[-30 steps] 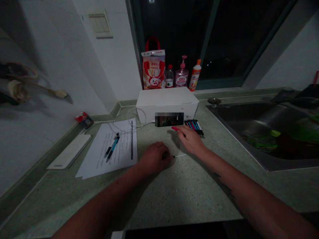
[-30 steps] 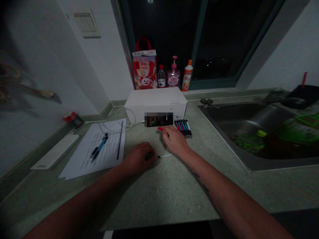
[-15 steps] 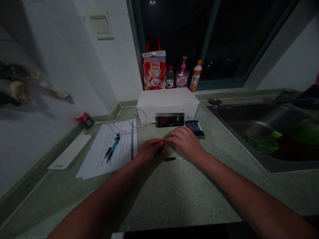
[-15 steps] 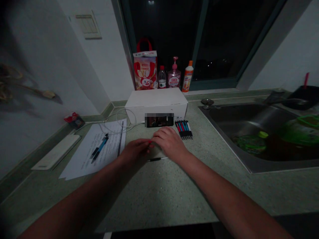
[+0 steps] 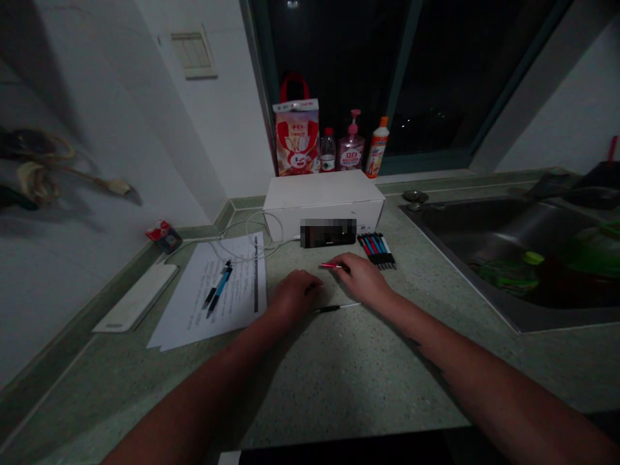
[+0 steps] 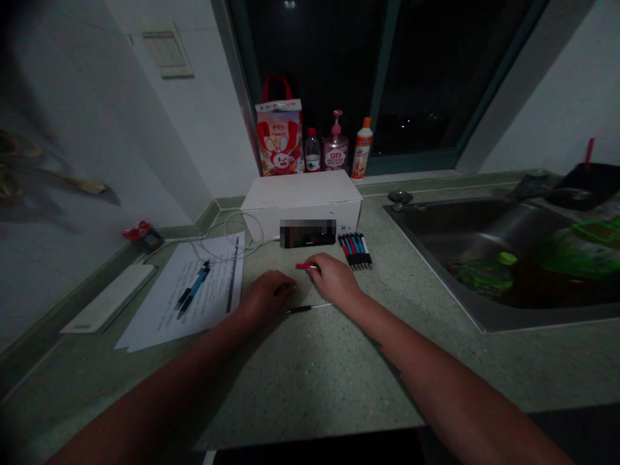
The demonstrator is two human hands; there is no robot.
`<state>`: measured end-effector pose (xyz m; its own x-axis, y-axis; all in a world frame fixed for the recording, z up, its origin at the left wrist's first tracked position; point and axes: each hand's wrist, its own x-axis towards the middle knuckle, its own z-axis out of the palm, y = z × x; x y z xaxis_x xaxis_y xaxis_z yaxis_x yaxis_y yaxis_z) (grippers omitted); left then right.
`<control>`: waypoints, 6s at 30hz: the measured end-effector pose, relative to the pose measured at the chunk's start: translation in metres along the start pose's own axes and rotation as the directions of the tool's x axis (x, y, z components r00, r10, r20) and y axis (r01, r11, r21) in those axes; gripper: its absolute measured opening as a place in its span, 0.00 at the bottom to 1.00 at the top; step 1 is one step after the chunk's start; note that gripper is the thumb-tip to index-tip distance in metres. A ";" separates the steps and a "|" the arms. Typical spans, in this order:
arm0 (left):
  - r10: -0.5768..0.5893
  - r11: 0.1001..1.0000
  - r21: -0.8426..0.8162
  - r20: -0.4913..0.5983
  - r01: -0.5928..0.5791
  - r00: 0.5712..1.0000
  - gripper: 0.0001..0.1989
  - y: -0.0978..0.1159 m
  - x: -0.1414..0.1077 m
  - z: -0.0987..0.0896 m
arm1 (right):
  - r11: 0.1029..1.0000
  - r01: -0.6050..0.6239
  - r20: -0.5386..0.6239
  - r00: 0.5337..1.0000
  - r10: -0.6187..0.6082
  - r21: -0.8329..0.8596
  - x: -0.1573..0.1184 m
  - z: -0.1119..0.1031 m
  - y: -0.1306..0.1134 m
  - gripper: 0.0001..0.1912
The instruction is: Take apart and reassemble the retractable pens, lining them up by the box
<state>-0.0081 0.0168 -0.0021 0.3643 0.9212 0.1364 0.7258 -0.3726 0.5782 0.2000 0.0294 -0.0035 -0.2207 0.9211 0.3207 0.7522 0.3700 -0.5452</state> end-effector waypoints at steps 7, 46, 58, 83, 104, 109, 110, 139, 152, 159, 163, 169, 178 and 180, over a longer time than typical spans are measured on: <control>0.054 0.994 0.093 0.013 -0.055 0.998 0.09 -0.001 0.001 0.000 | 0.980 0.124 0.131 0.986 -0.104 -0.156 -0.002 0.001 -0.004 0.07; 0.293 0.937 0.138 0.182 -0.320 0.939 0.04 0.022 -0.015 -0.007 | 0.975 0.173 0.097 0.982 -0.161 -0.140 -0.001 -0.012 -0.004 0.08; 0.183 0.955 0.239 -0.013 -0.174 0.983 0.12 0.002 -0.004 -0.022 | 0.943 0.297 0.176 0.947 -0.270 -0.148 0.000 -0.018 -0.003 0.10; 0.054 0.991 0.125 -0.025 -0.050 0.998 0.08 0.003 -0.005 -0.021 | 0.957 0.269 0.211 0.947 -0.243 -0.108 -0.002 -0.023 -0.007 0.06; 0.028 0.982 0.184 0.026 -0.032 0.999 0.08 -0.002 -0.004 -0.010 | 0.965 0.231 0.352 0.920 -0.175 -0.124 -0.004 -0.019 -0.013 0.05; 0.000 0.982 0.187 0.008 -0.002 1.000 0.10 -0.001 -0.004 -0.015 | 0.962 0.233 0.345 0.922 -0.174 -0.138 -0.005 -0.017 -0.013 0.05; -0.007 0.983 0.186 -0.003 0.008 1.000 0.10 -0.001 -0.003 -0.016 | 0.963 0.235 0.345 0.922 -0.176 -0.136 -0.005 -0.017 -0.013 0.04; -0.086 0.984 -0.152 0.031 0.090 0.996 0.16 0.006 -0.004 -0.019 | 0.981 0.109 0.166 0.977 -0.136 0.163 0.000 -0.015 -0.007 0.08; -0.059 0.983 -0.176 -0.020 0.054 0.998 0.10 0.003 -0.004 -0.014 | 0.965 0.038 0.176 0.981 -0.086 0.261 -0.005 -0.008 -0.017 0.08; -0.066 0.984 -0.169 -0.030 0.060 0.997 0.10 0.004 -0.004 -0.015 | 0.967 0.036 0.183 0.980 -0.084 0.252 -0.005 -0.007 -0.018 0.08; -0.063 0.983 -0.176 -0.047 0.053 0.997 0.10 0.002 -0.004 -0.012 | 0.973 0.011 0.199 0.978 -0.059 0.230 -0.005 -0.006 -0.019 0.09; -0.066 0.971 -0.236 -0.086 0.044 0.994 0.08 -0.001 -0.004 -0.009 | 0.977 0.039 0.171 0.982 -0.076 0.212 -0.006 -0.005 -0.021 0.08; -0.052 0.961 -0.274 -0.098 0.024 0.994 0.09 0.005 -0.006 -0.012 | 0.984 0.081 0.195 0.974 -0.112 0.162 -0.007 -0.007 -0.024 0.09; -0.042 0.960 -0.278 -0.097 0.013 0.994 0.09 0.005 -0.006 -0.010 | 0.988 0.064 0.218 0.971 -0.095 0.143 -0.007 -0.007 -0.024 0.10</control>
<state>-0.0129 0.0104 0.0083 0.2754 0.9425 0.1892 0.5398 -0.3145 0.7809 0.1874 0.0136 0.0128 -0.4212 0.8859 0.1941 0.6401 0.4420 -0.6284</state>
